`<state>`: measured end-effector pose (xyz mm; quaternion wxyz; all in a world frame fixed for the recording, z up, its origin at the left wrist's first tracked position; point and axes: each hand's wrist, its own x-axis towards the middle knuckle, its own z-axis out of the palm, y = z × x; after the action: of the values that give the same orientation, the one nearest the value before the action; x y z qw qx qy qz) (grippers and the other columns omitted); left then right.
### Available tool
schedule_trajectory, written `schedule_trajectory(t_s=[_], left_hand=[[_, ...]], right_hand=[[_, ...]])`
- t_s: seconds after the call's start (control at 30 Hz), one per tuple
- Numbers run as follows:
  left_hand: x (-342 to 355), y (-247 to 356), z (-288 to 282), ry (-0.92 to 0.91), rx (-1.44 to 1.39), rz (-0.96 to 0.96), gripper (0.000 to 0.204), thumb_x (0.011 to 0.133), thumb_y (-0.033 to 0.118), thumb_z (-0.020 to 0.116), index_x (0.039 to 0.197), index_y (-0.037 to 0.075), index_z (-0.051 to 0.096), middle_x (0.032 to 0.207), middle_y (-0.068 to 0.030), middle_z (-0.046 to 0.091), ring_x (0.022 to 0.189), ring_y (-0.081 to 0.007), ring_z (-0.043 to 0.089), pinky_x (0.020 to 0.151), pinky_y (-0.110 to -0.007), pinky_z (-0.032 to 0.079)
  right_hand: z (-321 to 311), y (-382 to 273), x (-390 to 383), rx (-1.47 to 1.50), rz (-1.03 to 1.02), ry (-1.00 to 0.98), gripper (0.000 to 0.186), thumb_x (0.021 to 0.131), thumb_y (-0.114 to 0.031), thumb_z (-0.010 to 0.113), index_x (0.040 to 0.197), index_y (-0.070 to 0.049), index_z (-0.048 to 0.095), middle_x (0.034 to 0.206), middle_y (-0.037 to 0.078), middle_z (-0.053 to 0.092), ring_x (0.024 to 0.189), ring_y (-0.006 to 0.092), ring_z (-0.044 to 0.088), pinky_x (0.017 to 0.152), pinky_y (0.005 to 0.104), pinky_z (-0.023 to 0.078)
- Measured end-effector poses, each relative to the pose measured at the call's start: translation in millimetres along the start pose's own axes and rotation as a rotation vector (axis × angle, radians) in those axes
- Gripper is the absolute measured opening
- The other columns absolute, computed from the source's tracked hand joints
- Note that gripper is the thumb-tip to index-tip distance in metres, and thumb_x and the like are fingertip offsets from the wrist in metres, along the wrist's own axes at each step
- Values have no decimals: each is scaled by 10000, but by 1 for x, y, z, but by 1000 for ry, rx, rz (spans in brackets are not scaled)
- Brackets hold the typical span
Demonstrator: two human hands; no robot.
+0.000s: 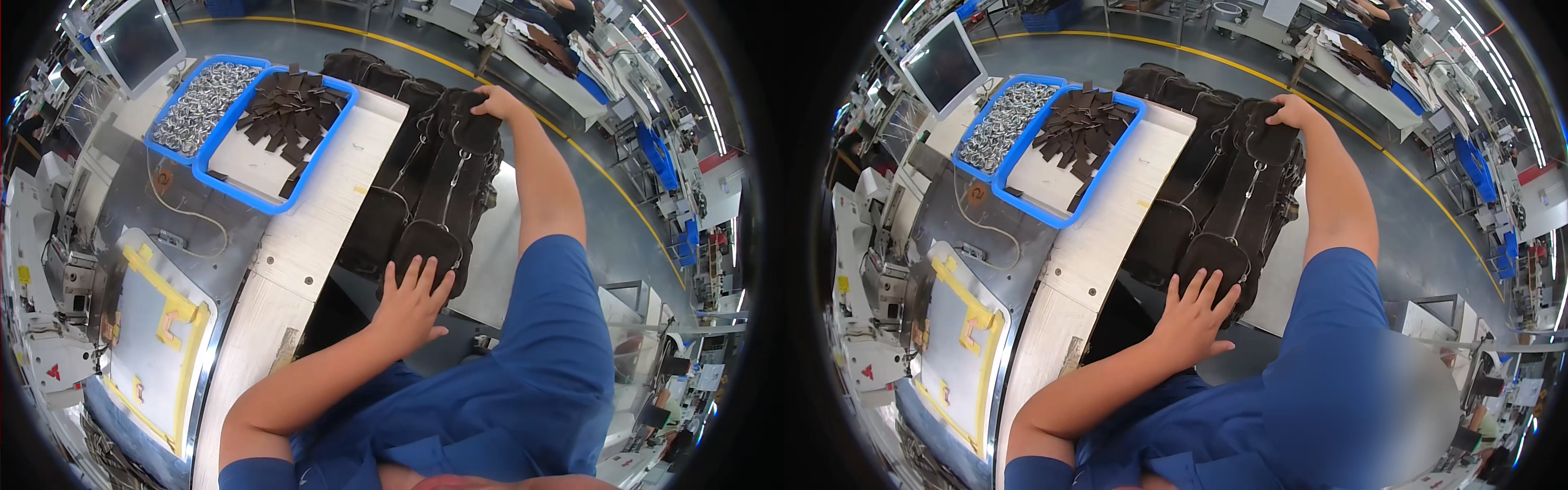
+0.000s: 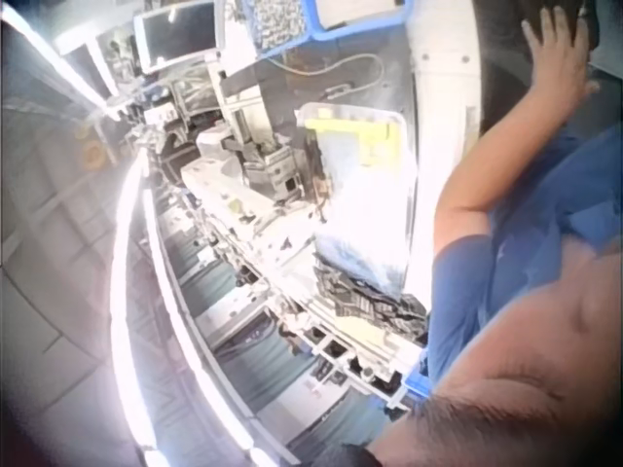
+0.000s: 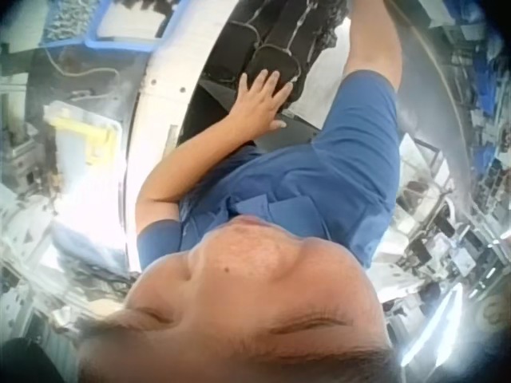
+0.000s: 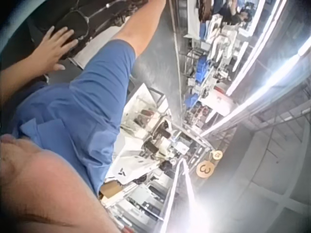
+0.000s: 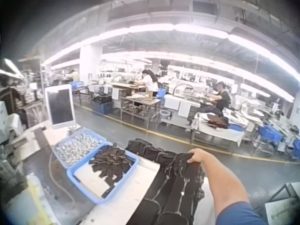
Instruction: Sewing components of leather or fabric bags and organizing finished parts.
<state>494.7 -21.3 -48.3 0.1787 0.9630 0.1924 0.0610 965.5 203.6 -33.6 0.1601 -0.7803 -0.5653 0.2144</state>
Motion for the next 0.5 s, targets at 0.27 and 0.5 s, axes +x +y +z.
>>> schedule_trajectory(t_s=[0.27, 0.5], left_hand=[[-2, -9, 18, -161, -1, -4, 899, 828, 368, 774, 1570, 172, 305, 1582, -184, 320, 1460, -380, 316, 1079, -722, 307], [-5, -10, 22, -145, 18, 25, 793, 866, 323, 712, 1546, 139, 348, 1563, -181, 347, 1447, -361, 348, 1040, -730, 340]], right_hand=[[-52, -7, -45, -12, 263, -255, 383, 733, -145, 809, 1086, -17, 731, 924, 86, 746, 847, 215, 692, 802, 376, 538], [-79, -28, -61, -226, 270, -191, 341, 739, -118, 800, 1063, -34, 732, 910, 65, 741, 847, 193, 686, 807, 364, 531]])
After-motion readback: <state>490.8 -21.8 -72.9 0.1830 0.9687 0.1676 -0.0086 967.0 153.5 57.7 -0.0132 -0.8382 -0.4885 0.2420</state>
